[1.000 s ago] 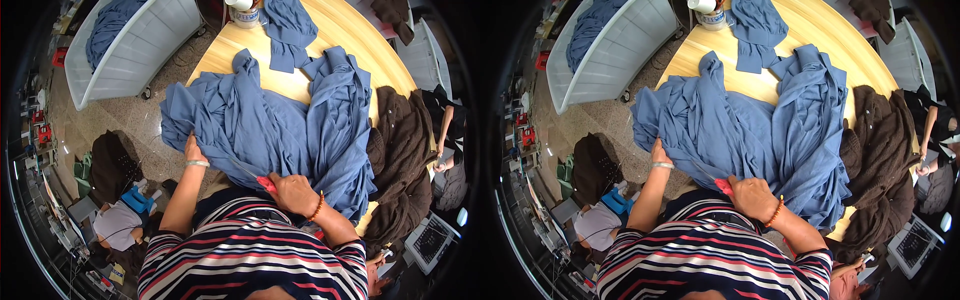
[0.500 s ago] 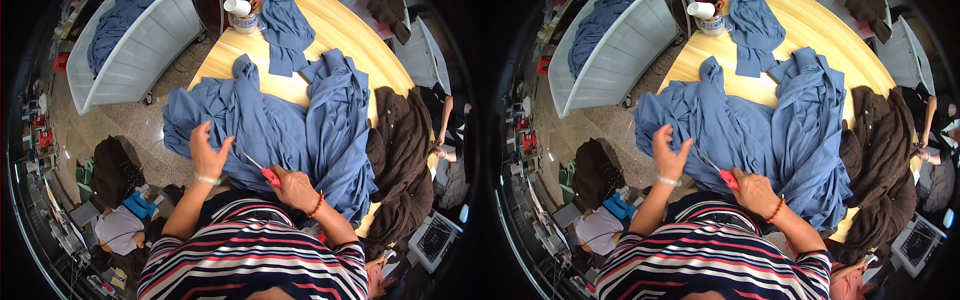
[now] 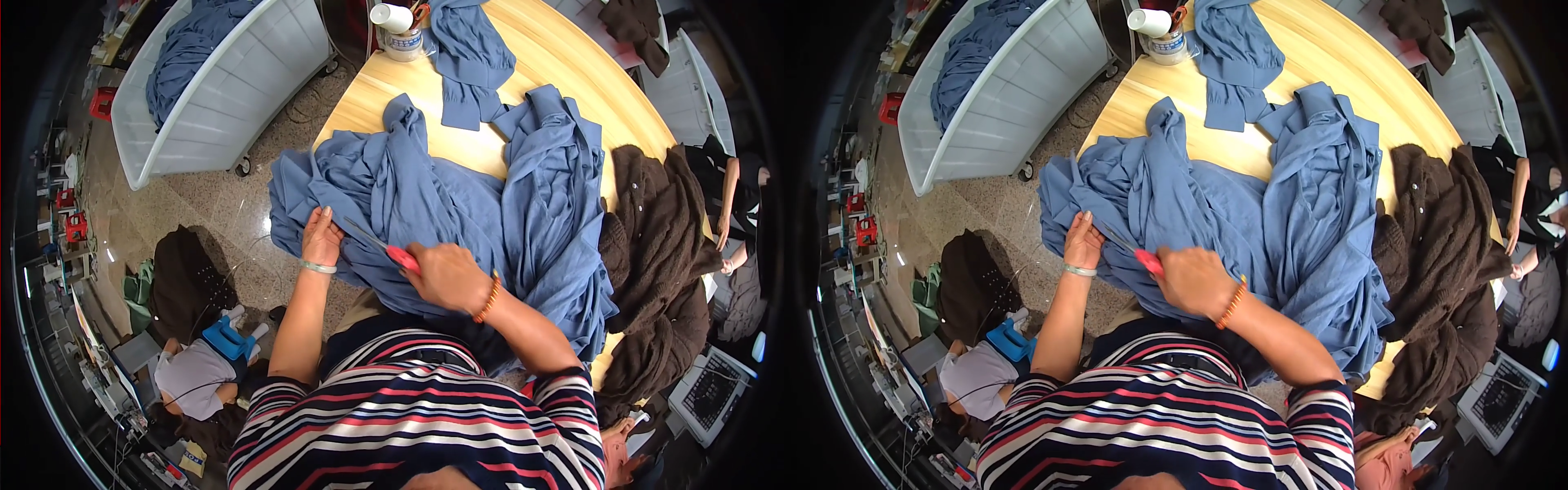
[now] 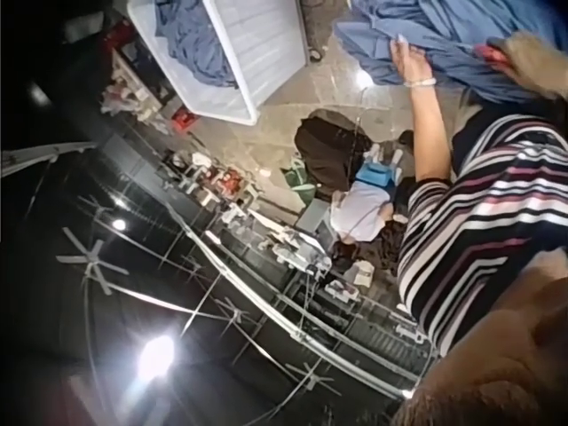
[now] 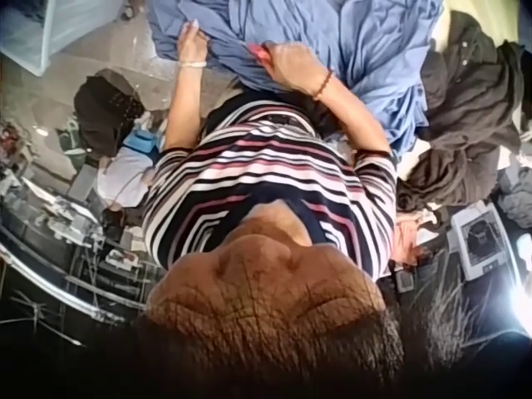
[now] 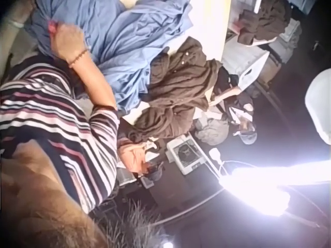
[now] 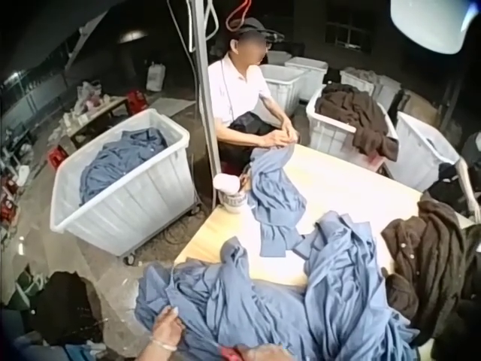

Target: Trimming loose threads from fabric garments using a pair of scissors on a workbench.

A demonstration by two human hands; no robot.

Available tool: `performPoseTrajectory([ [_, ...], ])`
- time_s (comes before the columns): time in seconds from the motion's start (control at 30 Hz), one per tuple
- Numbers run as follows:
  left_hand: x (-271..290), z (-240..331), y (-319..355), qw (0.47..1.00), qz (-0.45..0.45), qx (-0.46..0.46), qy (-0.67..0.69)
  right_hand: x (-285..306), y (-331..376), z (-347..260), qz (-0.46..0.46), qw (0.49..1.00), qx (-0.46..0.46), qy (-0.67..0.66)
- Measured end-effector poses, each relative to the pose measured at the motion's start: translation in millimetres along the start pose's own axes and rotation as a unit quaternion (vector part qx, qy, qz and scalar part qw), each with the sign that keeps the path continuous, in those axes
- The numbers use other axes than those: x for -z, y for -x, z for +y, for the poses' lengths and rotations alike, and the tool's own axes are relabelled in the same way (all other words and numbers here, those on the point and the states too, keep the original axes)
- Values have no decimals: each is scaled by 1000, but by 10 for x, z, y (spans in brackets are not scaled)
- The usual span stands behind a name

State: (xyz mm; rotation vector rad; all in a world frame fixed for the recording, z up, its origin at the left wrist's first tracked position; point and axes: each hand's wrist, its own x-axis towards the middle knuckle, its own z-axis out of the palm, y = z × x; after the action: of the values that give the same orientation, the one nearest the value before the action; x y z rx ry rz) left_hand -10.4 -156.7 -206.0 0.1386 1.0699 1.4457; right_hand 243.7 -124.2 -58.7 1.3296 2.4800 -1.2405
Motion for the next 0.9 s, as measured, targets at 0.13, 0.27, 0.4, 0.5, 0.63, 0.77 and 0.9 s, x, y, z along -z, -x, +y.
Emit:
performPoseTrajectory([
  [0.13,221,-55,-81,998,-29,14,47,-21,-181,-61,-5,1000,1,28],
  [0.27,180,-64,-51,997,-24,18,72,-48,274,124,-94,994,-16,45],
  [0.4,210,-73,-73,996,-43,17,72,-28,460,118,-105,993,-38,46],
  [0.5,13,-25,-45,999,15,13,48,-65,193,-31,-48,998,-18,27],
  [0.63,224,-73,-133,997,-33,19,69,-139,-76,-55,27,999,9,42],
  [0.77,151,-79,-63,997,-40,21,69,-105,269,88,-18,1000,-1,24],
  [0.9,209,-94,-79,994,-78,3,76,-156,146,19,12,1000,-6,10],
])
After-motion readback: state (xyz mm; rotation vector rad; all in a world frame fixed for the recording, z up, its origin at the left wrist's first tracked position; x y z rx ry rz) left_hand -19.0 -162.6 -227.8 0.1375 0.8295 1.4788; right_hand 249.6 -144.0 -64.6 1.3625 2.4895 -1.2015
